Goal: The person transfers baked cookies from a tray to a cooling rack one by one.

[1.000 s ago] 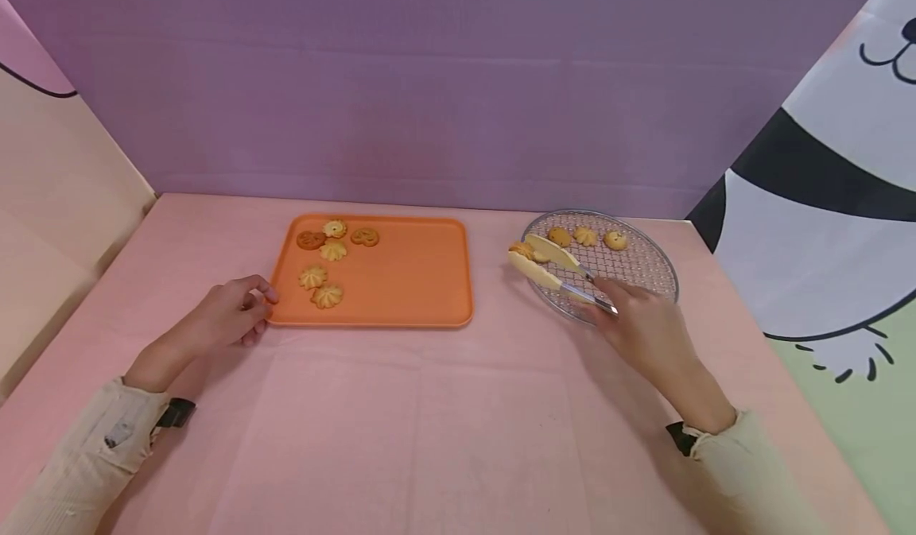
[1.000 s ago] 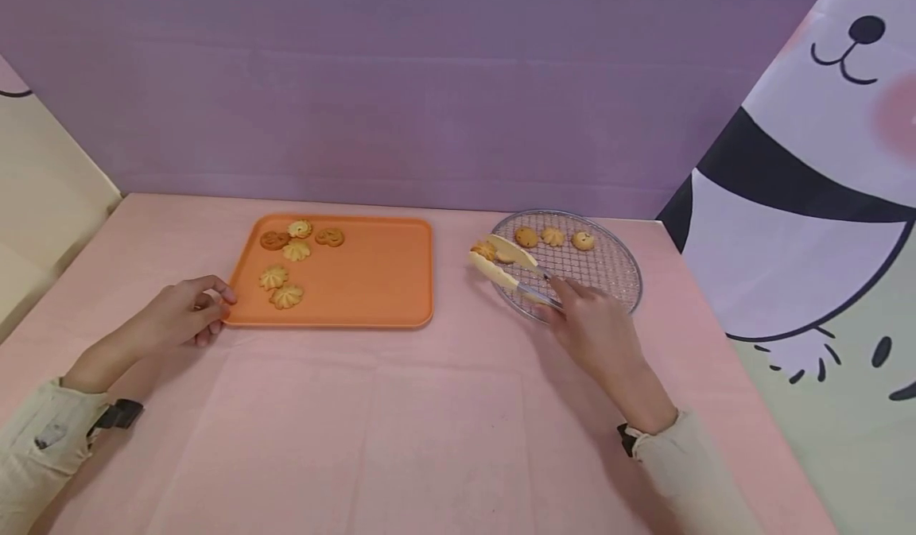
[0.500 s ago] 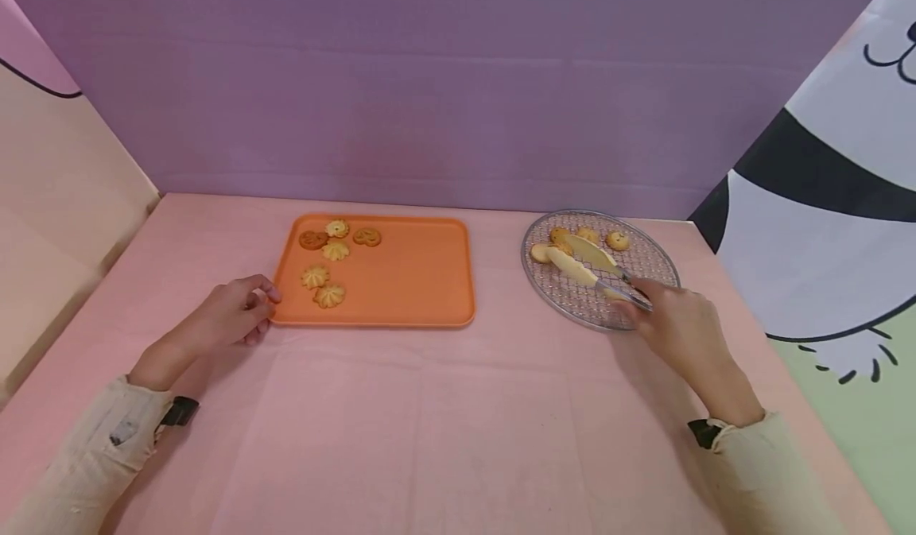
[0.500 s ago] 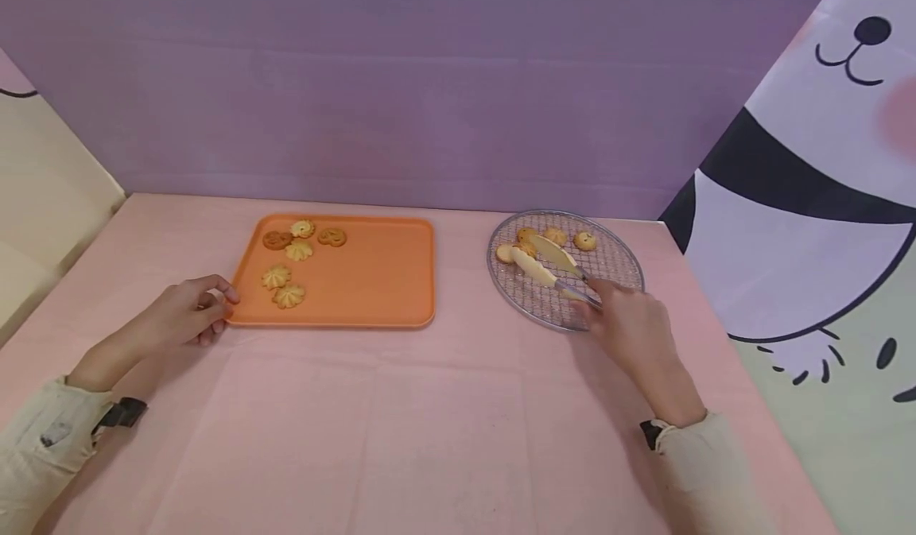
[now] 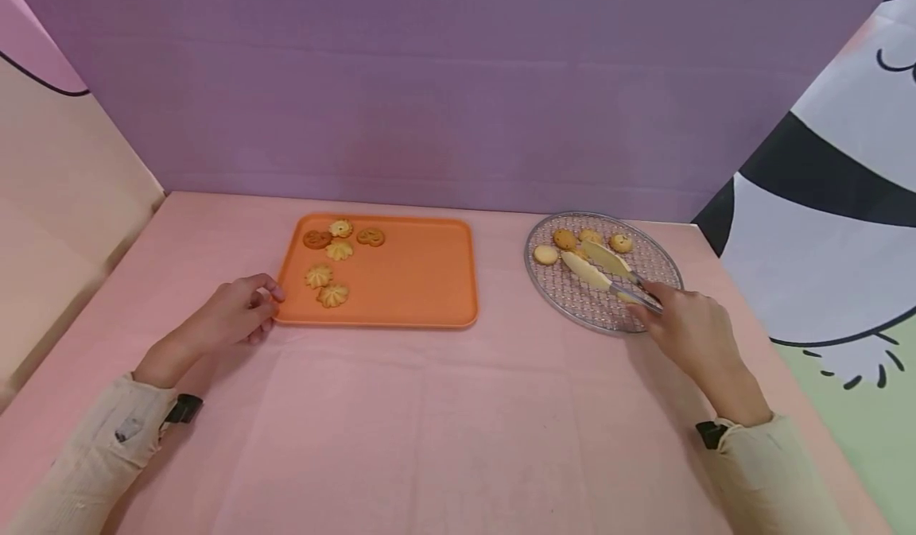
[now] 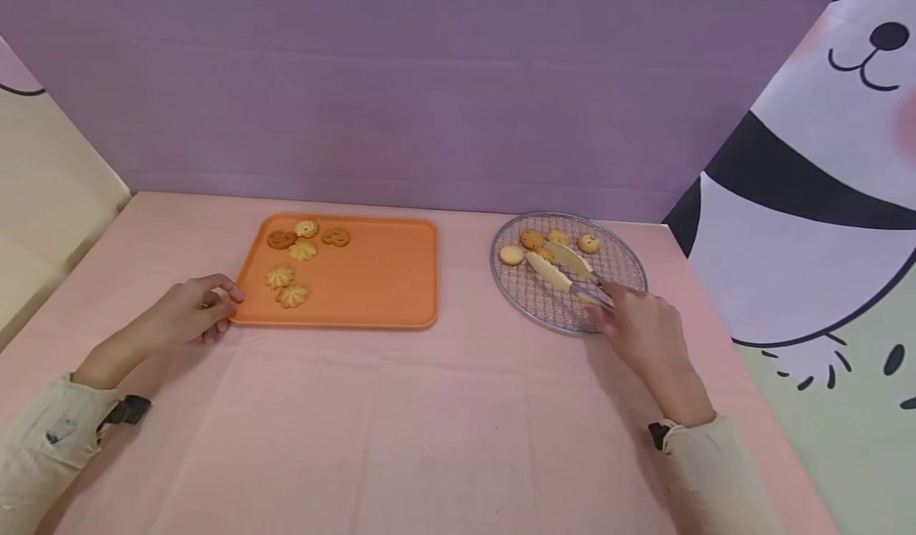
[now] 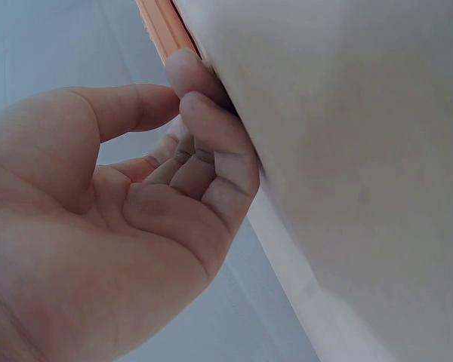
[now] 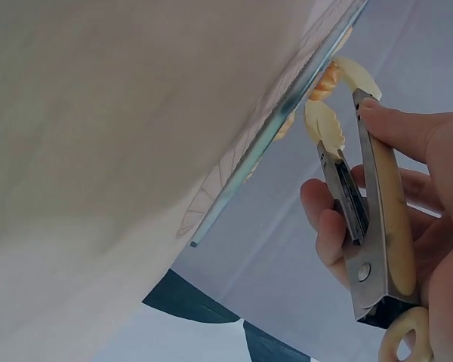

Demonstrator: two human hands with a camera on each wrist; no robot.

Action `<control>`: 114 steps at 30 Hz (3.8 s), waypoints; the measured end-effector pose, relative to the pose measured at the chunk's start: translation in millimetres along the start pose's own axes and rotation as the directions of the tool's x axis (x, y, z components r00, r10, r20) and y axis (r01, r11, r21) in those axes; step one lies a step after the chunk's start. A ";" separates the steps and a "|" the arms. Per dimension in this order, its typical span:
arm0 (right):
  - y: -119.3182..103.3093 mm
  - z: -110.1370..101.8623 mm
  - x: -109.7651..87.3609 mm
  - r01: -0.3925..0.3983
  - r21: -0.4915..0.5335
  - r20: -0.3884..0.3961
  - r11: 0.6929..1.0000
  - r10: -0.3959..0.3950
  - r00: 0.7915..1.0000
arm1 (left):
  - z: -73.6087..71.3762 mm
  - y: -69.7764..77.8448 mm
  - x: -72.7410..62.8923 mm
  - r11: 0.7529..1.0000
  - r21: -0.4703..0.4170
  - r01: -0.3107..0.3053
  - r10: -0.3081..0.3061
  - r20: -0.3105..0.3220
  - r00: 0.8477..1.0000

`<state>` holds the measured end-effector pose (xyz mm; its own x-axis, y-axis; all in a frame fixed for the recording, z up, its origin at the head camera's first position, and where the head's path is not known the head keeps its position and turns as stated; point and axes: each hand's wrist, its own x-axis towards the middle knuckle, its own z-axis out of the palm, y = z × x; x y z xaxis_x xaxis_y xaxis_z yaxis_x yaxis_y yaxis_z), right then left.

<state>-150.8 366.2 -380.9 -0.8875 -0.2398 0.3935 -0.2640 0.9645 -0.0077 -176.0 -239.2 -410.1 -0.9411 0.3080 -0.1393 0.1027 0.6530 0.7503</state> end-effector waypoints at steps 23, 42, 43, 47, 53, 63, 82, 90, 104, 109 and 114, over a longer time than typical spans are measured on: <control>-1.2 -2.2 0.6 -0.065 0.009 0.082 0.998 0.064 0.995 | -0.5 1.6 0.4 1.000 0.017 0.010 -0.010 -0.005 1.000; -11.1 -4.6 0.7 0.006 0.007 -0.028 1.000 -0.006 1.000 | -0.7 0.9 1.6 1.000 0.005 0.030 -0.030 0.004 1.000; -11.9 -4.8 1.0 0.009 0.006 -0.034 1.000 -0.009 0.999 | -0.7 0.9 1.7 1.000 0.003 0.030 -0.030 0.005 1.000; -14.8 -5.7 2.0 0.014 0.000 -0.039 1.000 -0.014 0.999 | -0.6 0.6 1.9 0.999 -0.003 0.033 -0.033 0.009 0.999; -17.9 -7.7 3.3 0.018 0.002 -0.034 1.000 -0.018 0.999 | -0.4 1.2 2.0 0.999 0.003 0.035 -0.035 0.008 0.999; -19.4 -9.4 2.9 -0.013 0.011 -0.045 1.000 0.014 0.999 | -0.5 2.1 1.3 0.999 0.005 0.037 -0.037 0.000 0.999; -58.6 -12.3 6.1 0.134 0.079 -0.102 0.988 -0.125 0.987 | -2.9 6.5 0.4 0.999 -0.003 0.045 -0.045 0.001 0.999; -78.0 -11.5 12.8 0.246 0.091 -0.166 0.965 -0.229 0.959 | -2.2 5.4 0.9 0.999 -0.010 0.038 -0.038 0.008 0.999; -124.0 -0.6 32.2 0.300 0.101 -0.095 0.949 -0.291 0.952 | -2.9 7.0 1.4 0.999 0.002 0.034 -0.034 0.004 0.999; -140.8 2.0 42.5 0.323 0.106 -0.084 0.941 -0.315 0.945 | -3.1 9.3 0.6 1.000 0.000 0.027 -0.027 -0.002 1.000; -156.3 7.2 51.3 0.343 0.111 -0.065 0.933 -0.338 0.939 | -3.1 7.4 0.2 1.000 0.006 -0.015 0.015 -0.014 1.000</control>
<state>-157.8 202.4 -366.1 -0.7198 -0.5435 0.4319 -0.5925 0.8051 0.0258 -176.4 -236.5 -402.6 -0.9438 0.3085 -0.1187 0.1192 0.6527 0.7482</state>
